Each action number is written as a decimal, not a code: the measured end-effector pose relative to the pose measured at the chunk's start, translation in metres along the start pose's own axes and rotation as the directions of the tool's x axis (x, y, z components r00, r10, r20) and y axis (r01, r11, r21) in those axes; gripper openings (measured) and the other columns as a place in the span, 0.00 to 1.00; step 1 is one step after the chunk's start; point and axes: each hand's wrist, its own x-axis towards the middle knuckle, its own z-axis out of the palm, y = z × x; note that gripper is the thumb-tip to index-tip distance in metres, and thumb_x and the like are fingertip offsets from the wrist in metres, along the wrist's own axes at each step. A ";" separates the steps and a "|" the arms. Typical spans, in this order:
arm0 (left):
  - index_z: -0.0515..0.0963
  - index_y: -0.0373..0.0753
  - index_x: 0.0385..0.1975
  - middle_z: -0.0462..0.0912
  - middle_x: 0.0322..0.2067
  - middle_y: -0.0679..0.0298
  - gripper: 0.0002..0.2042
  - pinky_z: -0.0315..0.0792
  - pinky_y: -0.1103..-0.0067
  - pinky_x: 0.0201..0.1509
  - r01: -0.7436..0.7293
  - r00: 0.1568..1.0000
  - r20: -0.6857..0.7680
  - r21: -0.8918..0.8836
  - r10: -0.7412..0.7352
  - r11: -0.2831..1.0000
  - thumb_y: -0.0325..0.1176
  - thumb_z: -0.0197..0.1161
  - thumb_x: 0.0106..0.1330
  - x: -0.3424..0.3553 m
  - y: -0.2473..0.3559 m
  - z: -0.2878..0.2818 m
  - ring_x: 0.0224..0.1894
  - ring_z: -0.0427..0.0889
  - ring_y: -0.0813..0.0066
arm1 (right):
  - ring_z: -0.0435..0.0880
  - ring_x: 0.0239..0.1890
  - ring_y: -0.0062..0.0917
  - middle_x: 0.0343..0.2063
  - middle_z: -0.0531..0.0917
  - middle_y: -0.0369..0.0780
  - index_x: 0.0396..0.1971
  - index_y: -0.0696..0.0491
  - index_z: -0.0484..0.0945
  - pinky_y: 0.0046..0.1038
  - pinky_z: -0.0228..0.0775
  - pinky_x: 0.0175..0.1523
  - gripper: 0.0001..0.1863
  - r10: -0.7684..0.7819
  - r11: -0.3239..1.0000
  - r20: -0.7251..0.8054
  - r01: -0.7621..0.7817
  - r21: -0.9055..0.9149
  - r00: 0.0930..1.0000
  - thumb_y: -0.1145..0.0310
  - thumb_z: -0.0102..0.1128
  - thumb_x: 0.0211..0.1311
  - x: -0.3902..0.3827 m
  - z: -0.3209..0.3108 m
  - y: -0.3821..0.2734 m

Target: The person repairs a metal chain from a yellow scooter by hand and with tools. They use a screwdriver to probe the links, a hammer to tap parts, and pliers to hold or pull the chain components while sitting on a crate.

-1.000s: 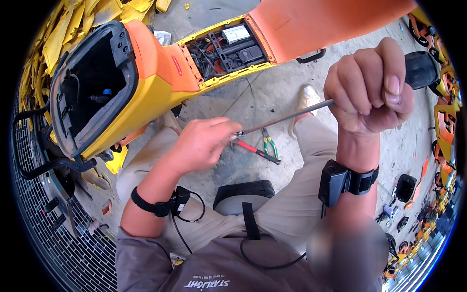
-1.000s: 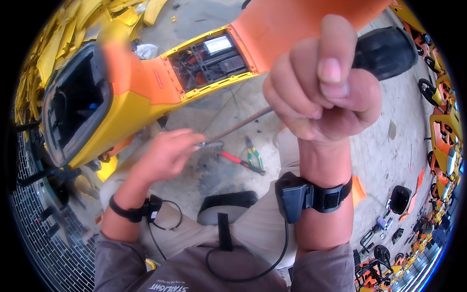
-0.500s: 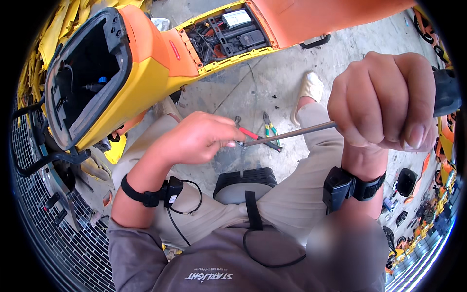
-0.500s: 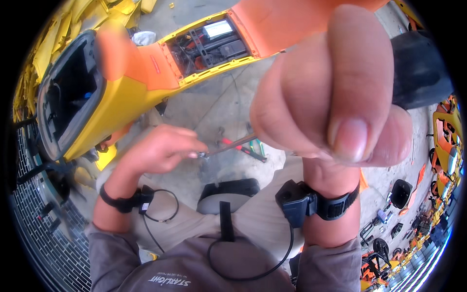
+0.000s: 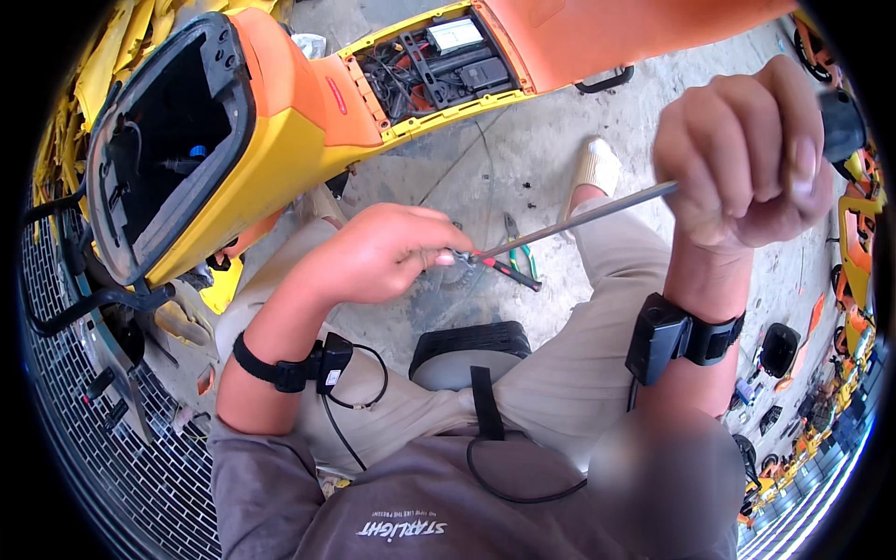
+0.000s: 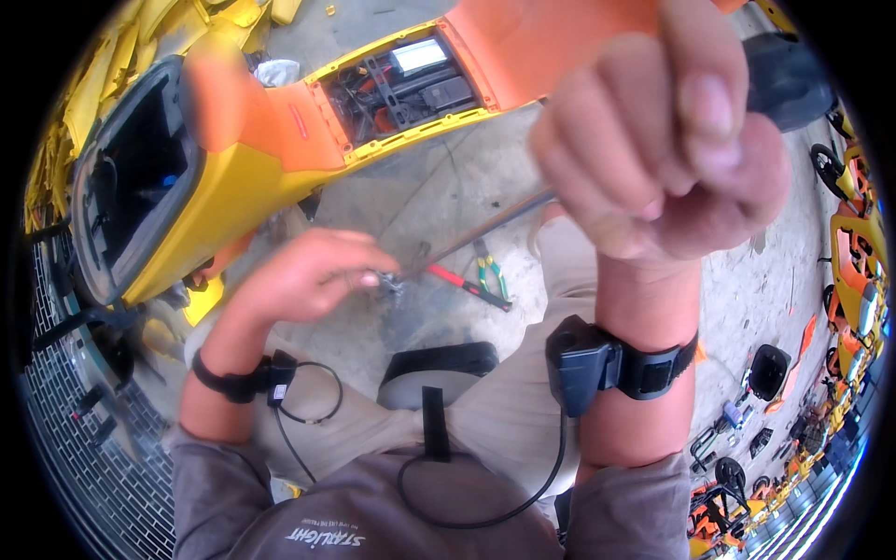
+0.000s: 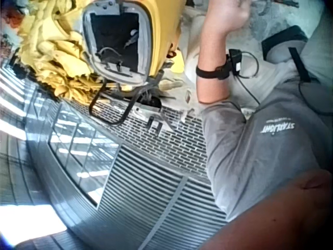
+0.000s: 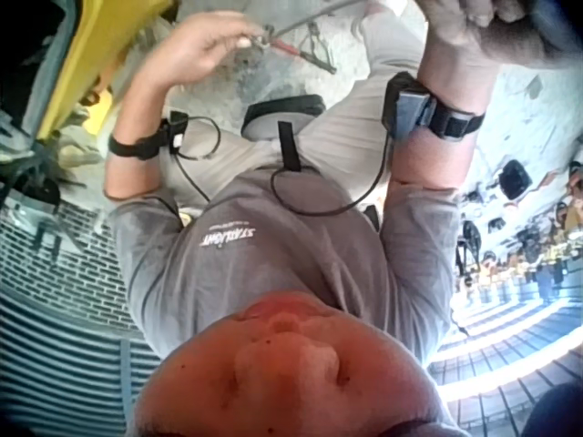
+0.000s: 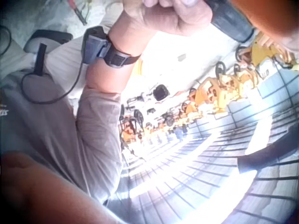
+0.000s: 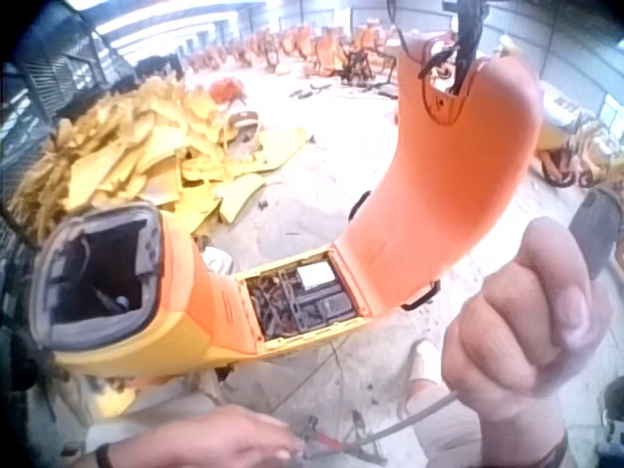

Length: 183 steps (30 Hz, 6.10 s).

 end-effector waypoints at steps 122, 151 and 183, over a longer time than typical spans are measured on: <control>0.80 0.35 0.51 0.81 0.30 0.58 0.13 0.74 0.77 0.35 0.070 0.760 -0.646 -0.029 -0.072 0.997 0.25 0.62 0.68 -0.003 0.015 -0.003 0.29 0.79 0.69 | 0.81 0.38 0.19 0.35 0.85 0.35 0.44 0.56 0.83 0.25 0.75 0.47 0.15 0.149 0.211 -0.520 -0.541 -0.814 0.841 0.65 0.73 0.62 0.009 0.006 0.088; 0.80 0.32 0.48 0.84 0.33 0.55 0.20 0.78 0.71 0.34 0.004 0.596 -0.735 0.406 0.323 0.914 0.15 0.68 0.52 -0.011 0.016 -0.012 0.31 0.84 0.58 | 0.86 0.37 0.33 0.38 0.86 0.41 0.43 0.53 0.83 0.31 0.79 0.40 0.19 -0.110 -0.128 0.116 0.101 -0.987 0.987 0.76 0.75 0.48 0.014 0.004 0.122; 0.76 0.28 0.54 0.81 0.33 0.64 0.13 0.75 0.80 0.40 -0.120 0.757 -0.575 -0.589 -0.310 0.799 0.23 0.54 0.74 -0.014 0.033 -0.009 0.33 0.76 0.80 | 0.85 0.26 0.34 0.26 0.85 0.44 0.38 0.59 0.82 0.30 0.78 0.30 0.12 -0.175 -0.309 0.258 0.196 -0.931 0.950 0.78 0.72 0.53 0.009 0.015 0.134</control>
